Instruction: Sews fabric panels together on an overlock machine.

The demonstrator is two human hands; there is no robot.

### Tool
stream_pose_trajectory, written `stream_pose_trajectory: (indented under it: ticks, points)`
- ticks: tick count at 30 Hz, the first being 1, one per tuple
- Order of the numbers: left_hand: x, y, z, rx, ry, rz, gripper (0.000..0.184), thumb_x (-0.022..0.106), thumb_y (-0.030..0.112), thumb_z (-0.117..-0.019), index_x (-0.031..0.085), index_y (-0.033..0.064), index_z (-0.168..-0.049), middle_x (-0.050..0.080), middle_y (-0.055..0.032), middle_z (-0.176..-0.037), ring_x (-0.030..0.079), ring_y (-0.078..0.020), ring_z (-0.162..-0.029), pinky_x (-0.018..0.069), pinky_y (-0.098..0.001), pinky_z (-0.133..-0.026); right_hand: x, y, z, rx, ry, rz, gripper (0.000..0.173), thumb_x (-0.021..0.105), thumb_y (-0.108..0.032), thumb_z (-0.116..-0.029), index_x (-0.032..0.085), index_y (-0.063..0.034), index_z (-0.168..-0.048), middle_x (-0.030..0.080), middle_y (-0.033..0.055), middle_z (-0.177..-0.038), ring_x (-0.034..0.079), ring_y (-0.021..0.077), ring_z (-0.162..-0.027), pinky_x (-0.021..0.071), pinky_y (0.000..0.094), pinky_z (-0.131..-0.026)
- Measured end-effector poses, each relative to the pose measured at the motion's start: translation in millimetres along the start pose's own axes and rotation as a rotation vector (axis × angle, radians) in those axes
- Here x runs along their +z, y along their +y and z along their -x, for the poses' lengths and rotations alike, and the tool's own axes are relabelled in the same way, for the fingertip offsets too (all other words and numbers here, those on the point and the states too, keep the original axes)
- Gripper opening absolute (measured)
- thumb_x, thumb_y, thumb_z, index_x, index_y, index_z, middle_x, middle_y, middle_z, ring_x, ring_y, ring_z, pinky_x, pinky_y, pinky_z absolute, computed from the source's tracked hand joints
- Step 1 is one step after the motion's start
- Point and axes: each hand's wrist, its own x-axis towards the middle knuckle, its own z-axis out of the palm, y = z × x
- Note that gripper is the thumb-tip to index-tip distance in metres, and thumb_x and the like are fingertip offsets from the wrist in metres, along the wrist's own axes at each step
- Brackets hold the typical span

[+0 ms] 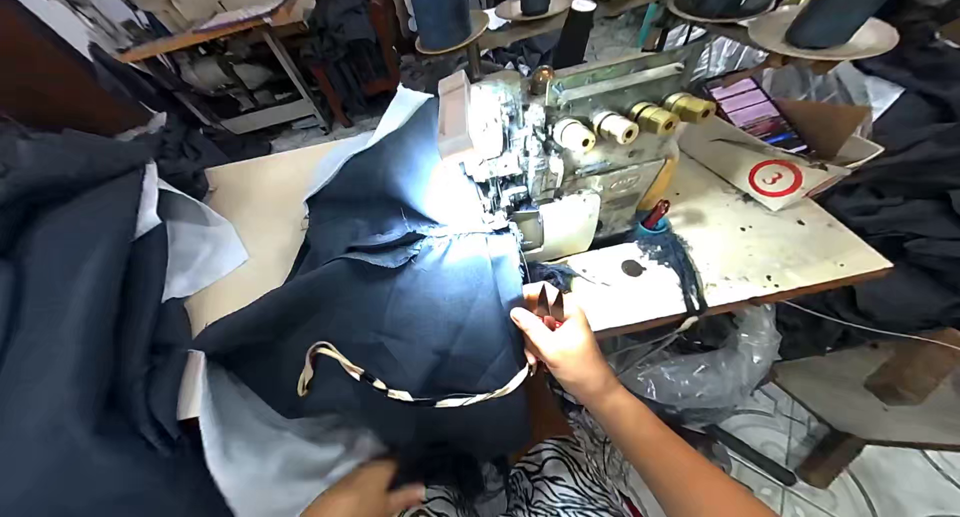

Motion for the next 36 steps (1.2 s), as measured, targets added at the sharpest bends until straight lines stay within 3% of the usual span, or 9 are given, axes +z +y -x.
stream_pose_trajectory:
  ticks: [3, 8, 12, 16, 19, 26, 28, 33, 36]
  points:
    - [16.3, 4.3, -6.6, -0.052, 0.467, 0.574, 0.06, 0.07, 0.024, -0.0934, 0.051, -0.0133, -0.136, 0.062, -0.0253, -0.131, 0.06, -0.03, -0.123, 0.0467, -0.0486, -0.109, 3.6, -4.5, -1.2, 0.138, -0.115, 0.053, 0.003, 0.061, -0.011, -0.0974, 0.062, -0.0088, -0.096, 0.054, -0.0095, -0.063, 0.047, -0.0018, -0.046, 0.0435, 0.0152, -0.045]
    - [-40.9, 52.8, 39.3, 0.348, 0.843, 1.061, 0.021, 0.047, 0.03, -0.1082, 0.064, 0.0187, -0.112, 0.075, 0.015, -0.099, 0.071, 0.0003, -0.097, 0.0594, -0.0264, -0.09, 3.7, -14.7, -1.2, 0.254, -0.179, -0.062, 0.018, 0.057, -0.013, -0.1004, 0.057, -0.0135, -0.082, 0.046, -0.0106, -0.053, 0.043, -0.0006, -0.042, 0.0416, 0.0167, -0.044]
    - [-116.4, 31.8, 48.3, 0.699, 1.081, 1.083, 0.047, 0.056, 0.065, -0.0951, 0.062, 0.0251, -0.119, 0.072, 0.0126, -0.105, 0.068, -0.0026, -0.102, 0.0577, -0.0279, -0.089, 18.5, -14.9, -3.0, 0.394, -0.3, -0.139, 0.022, 0.05, -0.017, -0.1052, 0.053, -0.0139, -0.083, 0.042, -0.0101, -0.05, 0.043, 0.0005, -0.042, 0.0437, 0.0172, -0.047]
    - [-101.8, 78.5, 42.0, 0.199, 1.242, 0.771, 0.05, 0.055, 0.021, -0.1036, 0.037, -0.0063, -0.142, 0.062, 0.0019, -0.116, 0.063, 0.0066, -0.1, 0.0544, -0.0165, -0.089, 38.5, -0.2, 3.8, 0.449, -0.251, -0.197, 0.02, 0.054, -0.016, -0.1033, 0.053, -0.0123, -0.083, 0.042, -0.0095, -0.051, 0.042, 0.0016, -0.042, 0.0418, 0.0188, -0.045]
    - [-112.7, 66.7, 45.2, 0.156, 1.417, 0.654, 0.051, 0.046, 0.023, -0.1093, 0.033, -0.0098, -0.146, 0.058, -0.006, -0.13, 0.058, 0.0054, -0.115, 0.0491, -0.0177, -0.102, 24.8, -14.8, 27.6, 0.285, -0.092, -0.162, 0.01, 0.064, -0.012, -0.0955, 0.058, -0.0113, -0.088, 0.051, -0.0101, -0.057, 0.045, -0.0011, -0.043, 0.0422, 0.0165, -0.043]
    - [-62.9, 46.7, 21.8, 0.059, 0.972, 0.927, 0.055, 0.041, 0.047, -0.1074, 0.044, 0.0014, -0.138, 0.066, 0.0074, -0.109, 0.067, 0.0025, -0.096, 0.0585, -0.0235, -0.085, -13.5, -5.8, 54.7, 0.243, -0.104, -0.029, 0.008, 0.071, -0.016, -0.0892, 0.064, -0.0133, -0.089, 0.058, -0.011, -0.061, 0.051, -0.0013, -0.047, 0.0465, 0.0177, -0.046]
    - [-55.3, 44.0, 20.7, 0.185, 0.892, 1.06, 0.086, 0.065, 0.075, -0.0824, 0.042, 0.0087, -0.133, 0.067, 0.0122, -0.108, 0.068, 0.0, -0.099, 0.0598, -0.0247, -0.086, -14.0, 10.3, 71.9, 0.281, -0.112, 0.029, 0.008, 0.069, -0.018, -0.0916, 0.066, -0.0136, -0.085, 0.058, -0.0119, -0.061, 0.051, -0.0024, -0.047, 0.0459, 0.0177, -0.046]
    - [-71.4, 58.9, 19.6, 0.19, 1.003, 1.026, 0.038, 0.066, 0.02, -0.0937, 0.05, 0.009, -0.127, 0.072, 0.0144, -0.099, 0.071, 0.0012, -0.092, 0.0614, -0.0224, -0.084, -29.1, -14.2, 100.4, 0.012, -0.031, 0.114, 0.009, 0.068, -0.021, -0.0946, 0.071, -0.0143, -0.09, 0.066, -0.0139, -0.075, 0.058, -0.0075, -0.06, 0.0514, 0.0135, -0.055]
    - [-86.8, 56.1, 9.5, 0.161, 1.038, 0.995, 0.034, 0.062, 0.016, -0.0974, 0.051, 0.0059, -0.129, 0.072, 0.011, -0.102, 0.071, 0.0, -0.095, 0.061, -0.0229, -0.086, -30.2, -5.9, 91.3, -0.038, -0.082, 0.149, 0.013, 0.065, -0.017, -0.0969, 0.071, -0.0072, -0.09, 0.066, -0.009, -0.078, 0.058, -0.0072, -0.062, 0.0515, 0.0129, -0.057]
